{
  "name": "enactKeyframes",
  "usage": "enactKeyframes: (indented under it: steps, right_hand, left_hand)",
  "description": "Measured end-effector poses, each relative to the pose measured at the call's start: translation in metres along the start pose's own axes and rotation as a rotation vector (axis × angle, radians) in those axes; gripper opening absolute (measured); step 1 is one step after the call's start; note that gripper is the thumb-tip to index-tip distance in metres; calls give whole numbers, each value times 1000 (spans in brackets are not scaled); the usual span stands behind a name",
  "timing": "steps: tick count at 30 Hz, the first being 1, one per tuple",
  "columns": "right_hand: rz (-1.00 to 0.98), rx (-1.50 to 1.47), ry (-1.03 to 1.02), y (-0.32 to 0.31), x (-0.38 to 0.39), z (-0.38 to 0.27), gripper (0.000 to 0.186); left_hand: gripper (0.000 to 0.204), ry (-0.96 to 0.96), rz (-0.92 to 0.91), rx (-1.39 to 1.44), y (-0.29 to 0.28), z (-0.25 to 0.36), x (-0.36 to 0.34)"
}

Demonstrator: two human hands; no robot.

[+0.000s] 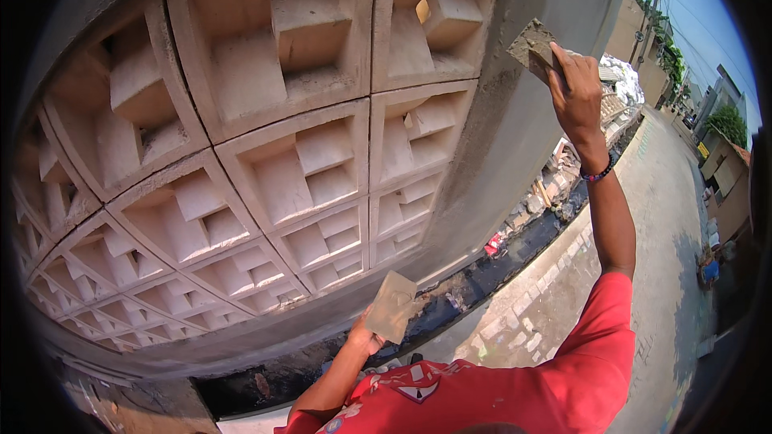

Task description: The person applies and smooths cement onto a decorative lattice wall using a trowel and a smaller finishing tool. They repeatedly scoop cement from a bucket, transfer it to the trowel, and spread it along the wall's edges and corners.

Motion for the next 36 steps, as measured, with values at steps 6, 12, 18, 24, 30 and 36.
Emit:
enactKeyframes:
  steps: [6, 12, 18, 24, 30, 36]
  right_hand:
    - [-104, 309, -139, -12, -50, -25, 37]
    - [-219, 437, -193, 8, -61, -37, 30]
    - [-517, 325, -217, 48, 1, -77, 24]
    - [-425, 244, -174, 25, -11, -77, 28]
    - [-237, 188, -46, -42, -71, -36, 31]
    - [-316, 449, -343, -42, -91, -32, 33]
  left_hand:
    - [26, -25, -78, 18, 9, -8, -13]
    - [29, -47, -108, 42, 15, -16, -16]
    - [30, -48, -105, 28, 18, -10, -10]
    - [30, -40, -144, 49, 18, -2, -8]
    - [30, -38, -114, 60, 21, 4, -6]
    - [29, -32, -161, 76, 9, 6, -10]
Point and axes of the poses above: each hand's wrist, its own x-axis away from the middle knuckle, its own y-axis out of the palm, z = x × y, the point moved 4 cm from there along -x, towards the middle knuckle, and after that the axes turned 14 degrees about -z, right-handed, at the moved point
